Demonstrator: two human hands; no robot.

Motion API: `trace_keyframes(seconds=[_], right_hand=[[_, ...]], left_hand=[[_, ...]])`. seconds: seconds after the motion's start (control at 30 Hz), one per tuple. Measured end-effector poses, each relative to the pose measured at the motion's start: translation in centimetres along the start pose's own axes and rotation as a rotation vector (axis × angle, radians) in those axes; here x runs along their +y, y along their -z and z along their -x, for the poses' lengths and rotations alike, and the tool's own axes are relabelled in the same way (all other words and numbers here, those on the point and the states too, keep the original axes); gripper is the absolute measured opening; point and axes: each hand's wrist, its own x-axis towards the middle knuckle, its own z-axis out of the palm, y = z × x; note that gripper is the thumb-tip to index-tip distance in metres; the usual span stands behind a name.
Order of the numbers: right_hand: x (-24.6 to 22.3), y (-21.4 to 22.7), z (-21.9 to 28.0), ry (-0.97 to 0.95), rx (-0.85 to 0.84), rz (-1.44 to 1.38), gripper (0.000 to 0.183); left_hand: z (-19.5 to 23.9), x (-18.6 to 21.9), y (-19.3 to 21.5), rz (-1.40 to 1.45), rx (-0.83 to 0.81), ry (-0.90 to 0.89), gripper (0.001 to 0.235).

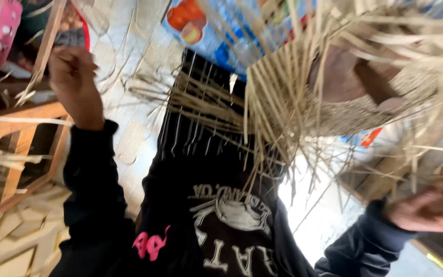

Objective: Weaving dried plant fibers around a wooden form to create a basket

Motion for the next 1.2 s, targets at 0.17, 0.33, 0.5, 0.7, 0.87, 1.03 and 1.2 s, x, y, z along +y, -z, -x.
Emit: trace_keyframes(seconds=[0.17,0.33,0.5,0.7,0.87,1.03,1.2], right_hand=[[-16.2,-5.7,-7.4,0.147,-0.398,-0.501,0.021],[-18.9,-6.9,-9.0,0.63,-0.099,-0.3,0.014],[-23.7,-11.9,-7.3,0.325,-0.164,-0.559,0.021],[-23.8,-16.8,-2.4,0.368,-0.586,-0.2,0.119],[-21.6,-17.5,0.4,0.503,-0.515,0.127,0.104],[-19.6,-18.0,1.7,0.518,-0.54,0.096,0.097],[-18.8,-18.0,2.2,0.508,-0.585,0.053,0.106]], left_hand=[[1.3,4.9,-7.3,0.187,-0.228,0.434,0.014],[2.7,5.5,-14.7,0.52,-0.33,0.322,0.015],[4.6,7.2,-19.3,0.697,-0.367,0.36,0.034],[4.2,12.4,-20.6,0.755,-0.525,0.446,0.033],[1.9,12.8,-20.6,0.736,-0.837,0.837,0.068],[-4.2,16.4,-20.3,0.437,-0.927,0.629,0.054],[-5.1,14.4,-24.7,0.302,-1.063,0.6,0.058]])
